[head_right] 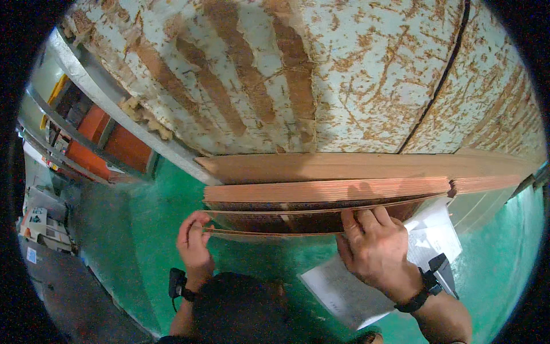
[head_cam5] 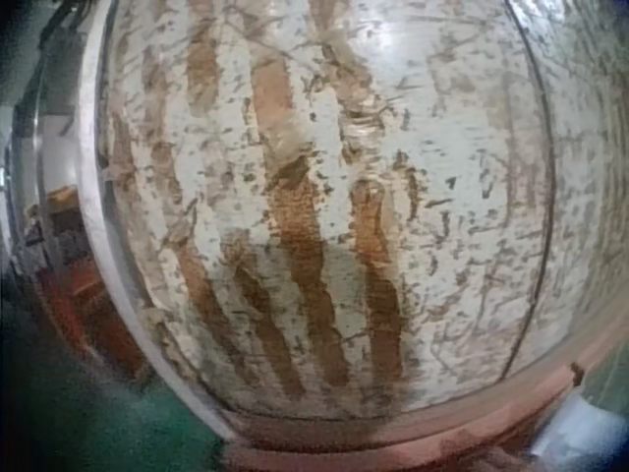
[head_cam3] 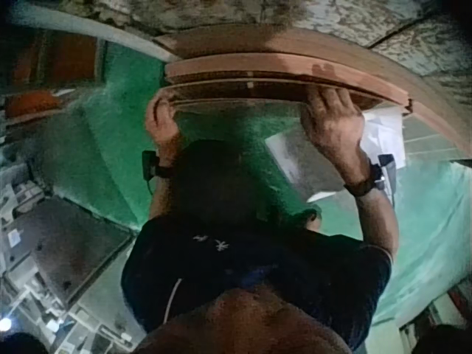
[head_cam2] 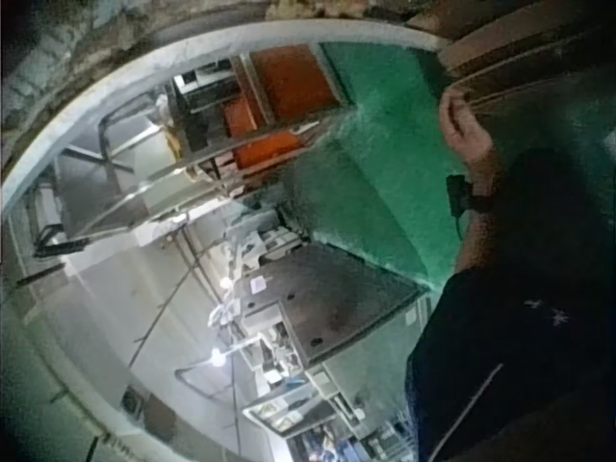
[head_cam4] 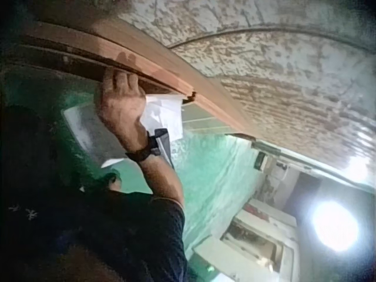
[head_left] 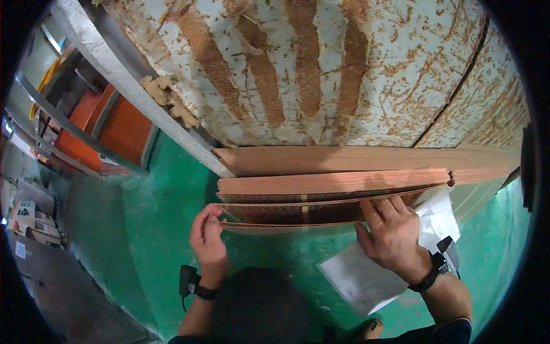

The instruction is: Sorting and inspecting copper sheets on a fabrication floor according to a process card.

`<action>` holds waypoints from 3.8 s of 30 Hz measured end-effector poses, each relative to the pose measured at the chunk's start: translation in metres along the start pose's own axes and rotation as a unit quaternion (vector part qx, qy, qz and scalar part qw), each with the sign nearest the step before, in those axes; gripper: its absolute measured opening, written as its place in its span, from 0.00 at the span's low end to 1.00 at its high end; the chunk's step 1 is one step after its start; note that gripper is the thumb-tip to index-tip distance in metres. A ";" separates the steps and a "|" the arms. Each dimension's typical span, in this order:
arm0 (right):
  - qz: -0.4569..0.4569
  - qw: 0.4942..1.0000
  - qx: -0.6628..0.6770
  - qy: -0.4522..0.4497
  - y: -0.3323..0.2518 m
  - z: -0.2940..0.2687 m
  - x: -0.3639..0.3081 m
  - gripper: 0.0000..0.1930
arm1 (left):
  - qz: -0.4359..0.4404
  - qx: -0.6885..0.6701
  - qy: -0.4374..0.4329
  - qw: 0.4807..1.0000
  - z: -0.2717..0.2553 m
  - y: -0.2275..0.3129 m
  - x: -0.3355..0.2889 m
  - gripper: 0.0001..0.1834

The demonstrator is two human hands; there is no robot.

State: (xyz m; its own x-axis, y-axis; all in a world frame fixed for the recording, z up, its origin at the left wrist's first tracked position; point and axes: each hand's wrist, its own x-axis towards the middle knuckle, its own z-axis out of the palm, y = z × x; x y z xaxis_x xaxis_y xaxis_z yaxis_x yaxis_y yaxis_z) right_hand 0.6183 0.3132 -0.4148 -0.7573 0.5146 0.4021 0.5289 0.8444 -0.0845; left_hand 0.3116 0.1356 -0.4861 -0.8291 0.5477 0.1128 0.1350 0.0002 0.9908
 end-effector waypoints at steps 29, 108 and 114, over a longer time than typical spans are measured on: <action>-0.029 0.999 0.002 0.027 -0.005 0.006 -0.004 0.15 | -0.052 -0.021 0.030 0.998 0.010 -0.001 0.011 0.16; -0.011 0.999 0.022 -0.028 -0.010 0.003 0.010 0.33 | -0.010 -0.005 -0.013 1.000 0.008 -0.012 0.017 0.19; -0.025 0.999 0.026 -0.020 -0.009 0.001 0.009 0.30 | -0.007 -0.013 -0.006 1.000 0.009 -0.011 0.015 0.20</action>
State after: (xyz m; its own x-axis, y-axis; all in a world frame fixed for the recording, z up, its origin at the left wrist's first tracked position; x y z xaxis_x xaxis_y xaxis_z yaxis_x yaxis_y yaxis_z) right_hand 0.6067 0.3104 -0.4114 -0.7980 0.4756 0.3700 0.4695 0.8757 -0.1130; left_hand 0.3030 0.1512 -0.4959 -0.8243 0.5577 0.0974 0.1082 -0.0136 0.9940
